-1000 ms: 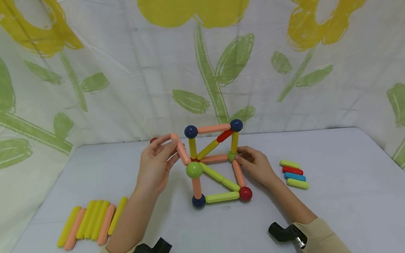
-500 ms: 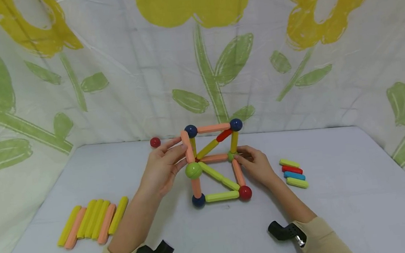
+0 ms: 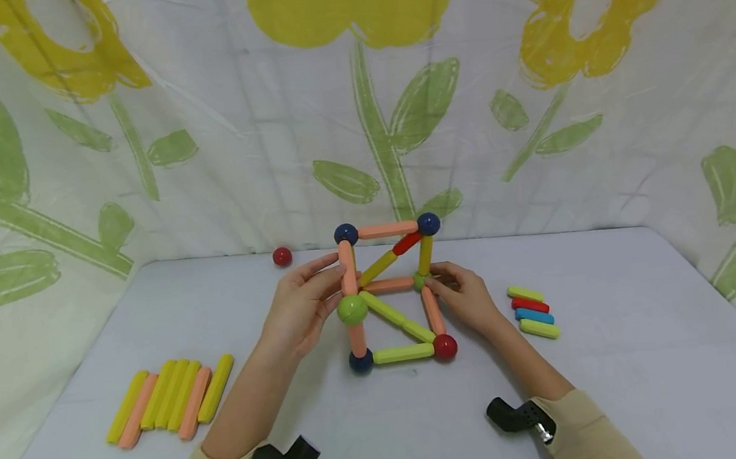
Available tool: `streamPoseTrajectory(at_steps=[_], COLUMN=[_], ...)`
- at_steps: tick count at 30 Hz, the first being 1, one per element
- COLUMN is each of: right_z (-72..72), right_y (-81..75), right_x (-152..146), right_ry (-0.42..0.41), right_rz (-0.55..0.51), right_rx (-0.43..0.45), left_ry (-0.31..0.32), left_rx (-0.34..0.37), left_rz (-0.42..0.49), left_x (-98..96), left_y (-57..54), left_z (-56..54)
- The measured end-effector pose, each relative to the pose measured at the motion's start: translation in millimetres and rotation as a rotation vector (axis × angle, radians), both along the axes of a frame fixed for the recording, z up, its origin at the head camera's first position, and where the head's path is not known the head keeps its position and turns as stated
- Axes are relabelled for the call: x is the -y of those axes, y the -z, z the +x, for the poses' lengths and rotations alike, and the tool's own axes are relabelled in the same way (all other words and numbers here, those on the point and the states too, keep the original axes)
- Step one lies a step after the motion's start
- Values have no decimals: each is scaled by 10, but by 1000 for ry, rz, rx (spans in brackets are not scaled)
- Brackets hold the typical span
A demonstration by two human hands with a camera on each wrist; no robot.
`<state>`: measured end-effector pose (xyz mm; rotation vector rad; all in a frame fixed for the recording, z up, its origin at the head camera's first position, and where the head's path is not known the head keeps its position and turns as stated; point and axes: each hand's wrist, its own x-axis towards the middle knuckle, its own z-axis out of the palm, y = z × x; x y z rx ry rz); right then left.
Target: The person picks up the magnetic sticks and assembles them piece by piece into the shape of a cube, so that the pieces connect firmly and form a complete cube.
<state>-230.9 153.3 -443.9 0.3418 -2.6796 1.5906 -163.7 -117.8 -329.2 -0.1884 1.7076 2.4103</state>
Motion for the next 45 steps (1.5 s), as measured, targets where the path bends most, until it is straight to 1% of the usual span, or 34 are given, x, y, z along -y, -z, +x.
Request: streamPoseTrajectory(at_steps=[7, 11, 17, 22, 25, 28, 31, 34, 38, 40, 42, 45], right_z=[-4, -2, -4, -11, -3, 19, 67, 138, 242, 294, 348, 427], right_y=[2, 2, -12, -24, -35, -53, -88, -139, -219, -265, -315, -387], right_x=[-3, -1, 2, -19, -47, -96, -160, -240, -350, -408, -466, -553], right_ry=[-1, 0, -2, -22, -42, -66, -64, -50, -5, 25, 58, 106], right_rz=[1, 0, -3, -28, -72, -88, -81, -58, 7, 48, 82, 104], right_rx=[2, 4, 5, 7, 19, 17, 10, 2, -26, -49, -68, -90], left_ry=[-9, -8, 18, 16, 0, -28, -71, -113, -135, -152, -184, -258], left_rx=[-9, -7, 0, -4, -25, -55, -68, -77, -86, -95, -112, -135], left_rz=[38, 28, -12, -68, -101, -142, -208, -288, -460, -573, -673, -797], left_x=[-12, -9, 16, 104, 194, 297, 417, 558, 776, 884, 982, 1103], left_y=[56, 69, 60, 49, 55, 83, 130, 208, 335, 399, 460, 540], left_z=[-41, -44, -30, 21, 85, 161, 244, 325, 438, 493, 539, 589])
